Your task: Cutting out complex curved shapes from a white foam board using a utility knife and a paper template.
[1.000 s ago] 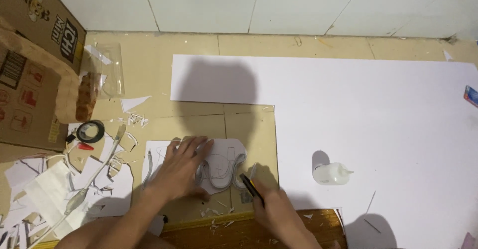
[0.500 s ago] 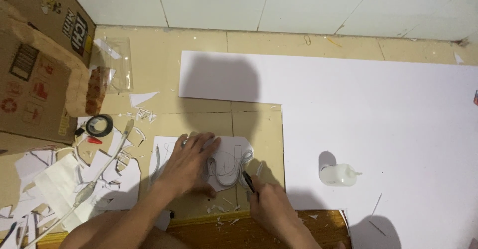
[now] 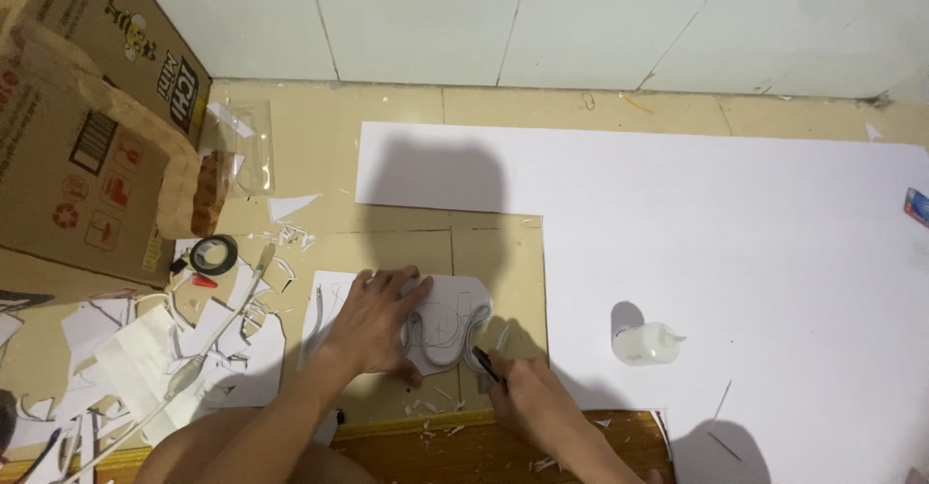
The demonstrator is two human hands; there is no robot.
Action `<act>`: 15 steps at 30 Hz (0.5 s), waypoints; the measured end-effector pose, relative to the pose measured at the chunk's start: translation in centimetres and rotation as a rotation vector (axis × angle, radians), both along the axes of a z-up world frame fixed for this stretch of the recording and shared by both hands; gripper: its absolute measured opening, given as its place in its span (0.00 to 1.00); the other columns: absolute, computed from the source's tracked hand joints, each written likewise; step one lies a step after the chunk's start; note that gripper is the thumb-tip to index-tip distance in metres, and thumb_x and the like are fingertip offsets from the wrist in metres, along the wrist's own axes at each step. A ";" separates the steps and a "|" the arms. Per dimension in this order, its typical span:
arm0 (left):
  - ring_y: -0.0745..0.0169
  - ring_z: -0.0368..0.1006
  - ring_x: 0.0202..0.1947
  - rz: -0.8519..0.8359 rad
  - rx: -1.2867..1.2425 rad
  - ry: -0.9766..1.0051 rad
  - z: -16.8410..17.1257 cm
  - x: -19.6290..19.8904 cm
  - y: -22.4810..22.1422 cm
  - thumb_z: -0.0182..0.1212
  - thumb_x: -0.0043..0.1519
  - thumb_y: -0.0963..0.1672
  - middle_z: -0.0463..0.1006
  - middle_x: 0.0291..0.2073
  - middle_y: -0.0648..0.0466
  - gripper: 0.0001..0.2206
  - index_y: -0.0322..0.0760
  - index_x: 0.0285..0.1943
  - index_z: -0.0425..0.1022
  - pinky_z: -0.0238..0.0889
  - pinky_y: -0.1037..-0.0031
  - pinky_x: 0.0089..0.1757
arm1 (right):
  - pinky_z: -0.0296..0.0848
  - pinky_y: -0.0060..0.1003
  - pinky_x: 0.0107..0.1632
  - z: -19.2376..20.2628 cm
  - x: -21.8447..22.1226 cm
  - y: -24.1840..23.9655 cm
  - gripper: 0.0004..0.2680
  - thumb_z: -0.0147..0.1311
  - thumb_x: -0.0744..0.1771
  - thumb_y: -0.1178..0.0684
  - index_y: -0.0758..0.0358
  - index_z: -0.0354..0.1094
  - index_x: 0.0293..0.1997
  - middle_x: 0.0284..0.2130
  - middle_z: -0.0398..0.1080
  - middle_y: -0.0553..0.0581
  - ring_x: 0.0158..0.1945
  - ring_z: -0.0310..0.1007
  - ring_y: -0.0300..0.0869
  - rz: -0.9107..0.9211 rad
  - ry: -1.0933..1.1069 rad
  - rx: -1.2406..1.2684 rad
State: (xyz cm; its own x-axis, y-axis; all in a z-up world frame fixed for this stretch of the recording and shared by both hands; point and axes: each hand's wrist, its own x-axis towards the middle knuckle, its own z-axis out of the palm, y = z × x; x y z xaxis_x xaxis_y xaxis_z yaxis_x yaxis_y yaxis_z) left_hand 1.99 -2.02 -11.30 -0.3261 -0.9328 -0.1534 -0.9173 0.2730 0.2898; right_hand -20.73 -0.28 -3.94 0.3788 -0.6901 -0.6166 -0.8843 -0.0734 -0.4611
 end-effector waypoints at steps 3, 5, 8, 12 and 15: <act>0.53 0.51 0.58 -0.010 -0.014 0.021 -0.3 0.0 0.2 0.82 0.19 0.60 0.55 0.61 0.52 0.61 0.45 0.65 0.54 0.38 0.58 0.56 | 0.74 0.30 0.28 0.0 -0.4 0.2 0.09 0.45 0.65 0.56 0.63 0.64 0.47 0.29 0.73 0.58 0.24 0.73 0.43 0.050 -0.020 -0.059; 0.53 0.53 0.57 -0.016 -0.056 0.040 -0.3 0.0 0.3 0.81 0.18 0.60 0.57 0.60 0.52 0.61 0.44 0.65 0.55 0.39 0.58 0.55 | 0.73 0.33 0.28 -0.2 -0.7 0.5 0.09 0.45 0.65 0.54 0.63 0.64 0.48 0.26 0.74 0.58 0.22 0.72 0.44 0.064 -0.026 -0.092; 0.54 0.52 0.58 0.010 -0.006 0.032 0.1 -0.1 0.1 0.82 0.19 0.58 0.56 0.60 0.54 0.60 0.46 0.65 0.55 0.39 0.58 0.56 | 0.72 0.40 0.34 -0.7 -1.1 0.4 0.13 0.46 0.62 0.56 0.62 0.63 0.51 0.29 0.72 0.64 0.29 0.72 0.51 0.072 -0.034 -0.185; 0.52 0.48 0.61 0.006 0.088 -0.060 0.8 -0.3 0.0 0.82 0.22 0.60 0.51 0.63 0.53 0.61 0.48 0.67 0.49 0.36 0.56 0.57 | 0.77 0.30 0.27 -1.4 -1.1 0.1 0.12 0.45 0.64 0.62 0.64 0.59 0.53 0.28 0.72 0.64 0.23 0.72 0.45 0.132 0.043 -0.081; 0.52 0.45 0.62 -0.014 0.095 -0.088 0.9 -0.4 -0.3 0.82 0.23 0.61 0.49 0.64 0.53 0.61 0.48 0.67 0.48 0.34 0.55 0.58 | 0.73 0.34 0.27 -0.7 -1.4 -0.1 0.10 0.44 0.64 0.60 0.62 0.62 0.49 0.26 0.72 0.60 0.23 0.71 0.45 0.179 0.035 -0.114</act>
